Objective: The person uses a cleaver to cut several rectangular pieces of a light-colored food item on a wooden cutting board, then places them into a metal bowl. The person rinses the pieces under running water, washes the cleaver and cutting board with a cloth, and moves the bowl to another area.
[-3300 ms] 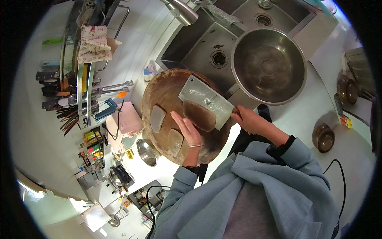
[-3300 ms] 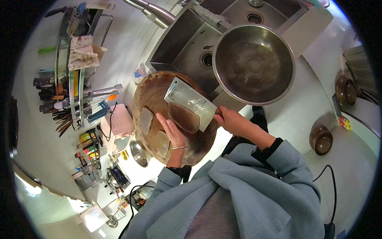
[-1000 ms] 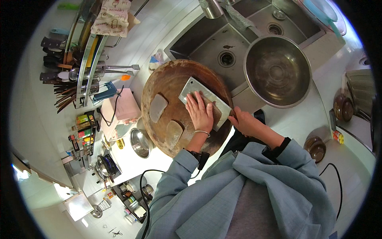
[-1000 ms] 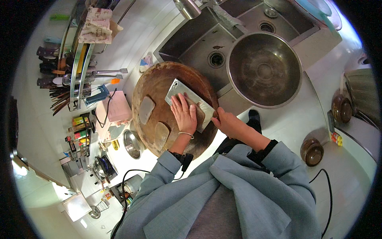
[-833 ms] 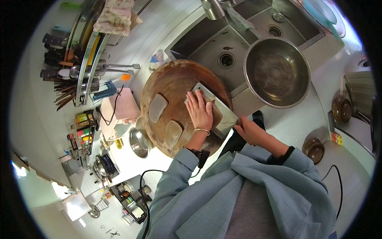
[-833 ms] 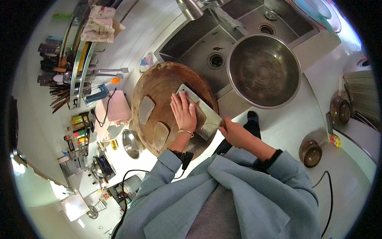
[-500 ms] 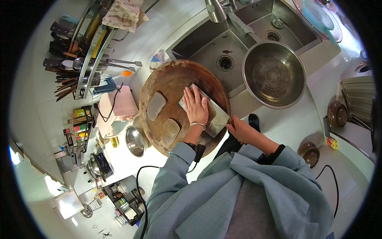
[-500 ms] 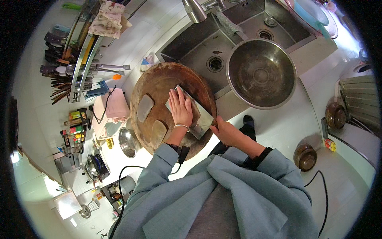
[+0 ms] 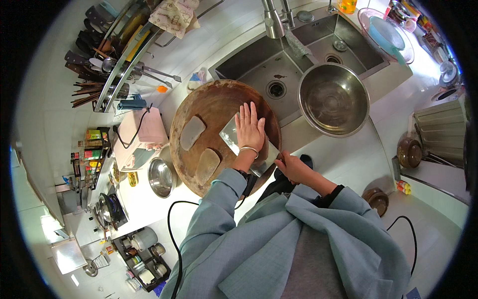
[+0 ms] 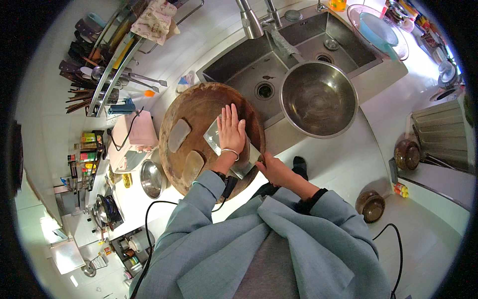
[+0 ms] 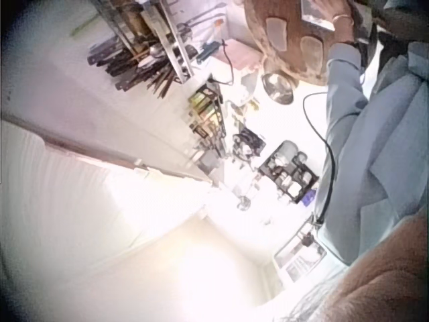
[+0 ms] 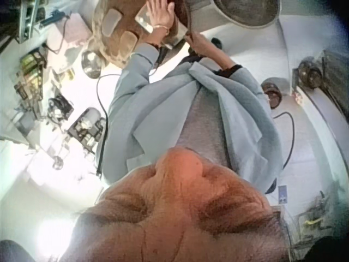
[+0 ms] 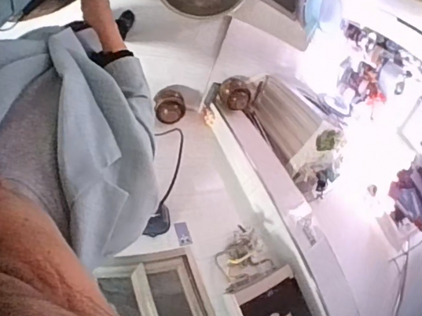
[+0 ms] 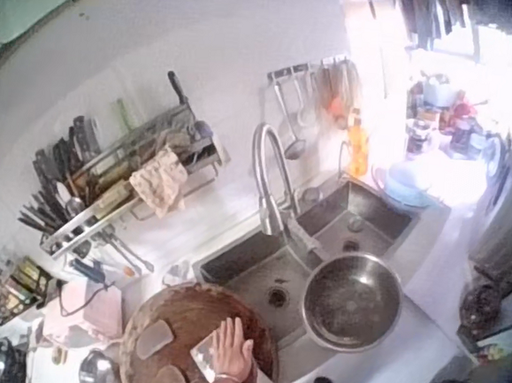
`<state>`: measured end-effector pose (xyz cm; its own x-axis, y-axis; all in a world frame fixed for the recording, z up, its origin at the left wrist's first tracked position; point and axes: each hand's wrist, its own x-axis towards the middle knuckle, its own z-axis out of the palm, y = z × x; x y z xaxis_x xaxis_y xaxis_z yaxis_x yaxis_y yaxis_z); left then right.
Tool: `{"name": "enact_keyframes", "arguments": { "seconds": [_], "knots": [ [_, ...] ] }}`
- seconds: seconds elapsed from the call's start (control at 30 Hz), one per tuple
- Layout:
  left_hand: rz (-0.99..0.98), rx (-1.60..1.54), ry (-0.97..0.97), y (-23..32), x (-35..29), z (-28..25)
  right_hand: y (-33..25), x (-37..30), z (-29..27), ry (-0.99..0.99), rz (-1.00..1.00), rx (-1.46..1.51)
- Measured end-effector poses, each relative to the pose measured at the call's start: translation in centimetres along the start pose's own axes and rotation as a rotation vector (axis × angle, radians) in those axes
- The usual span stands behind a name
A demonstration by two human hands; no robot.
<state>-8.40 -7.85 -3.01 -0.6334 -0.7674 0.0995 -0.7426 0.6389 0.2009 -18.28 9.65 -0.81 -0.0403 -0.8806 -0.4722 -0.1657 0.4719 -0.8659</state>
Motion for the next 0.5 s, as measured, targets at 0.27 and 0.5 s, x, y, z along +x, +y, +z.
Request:
{"name": "enact_keyframes", "arguments": {
  "seconds": [0.27,0.5],
  "knots": [
    [0.096,-0.419,0.084,-4.5,1.0,-4.2,1.7,0.4,0.8,0.095,-0.107,-0.078],
    [-0.285,-0.238,-0.448,-6.7,-2.0,-6.6,0.7,-0.2,0.5,0.036,-0.046,-0.028]
  ]
}}
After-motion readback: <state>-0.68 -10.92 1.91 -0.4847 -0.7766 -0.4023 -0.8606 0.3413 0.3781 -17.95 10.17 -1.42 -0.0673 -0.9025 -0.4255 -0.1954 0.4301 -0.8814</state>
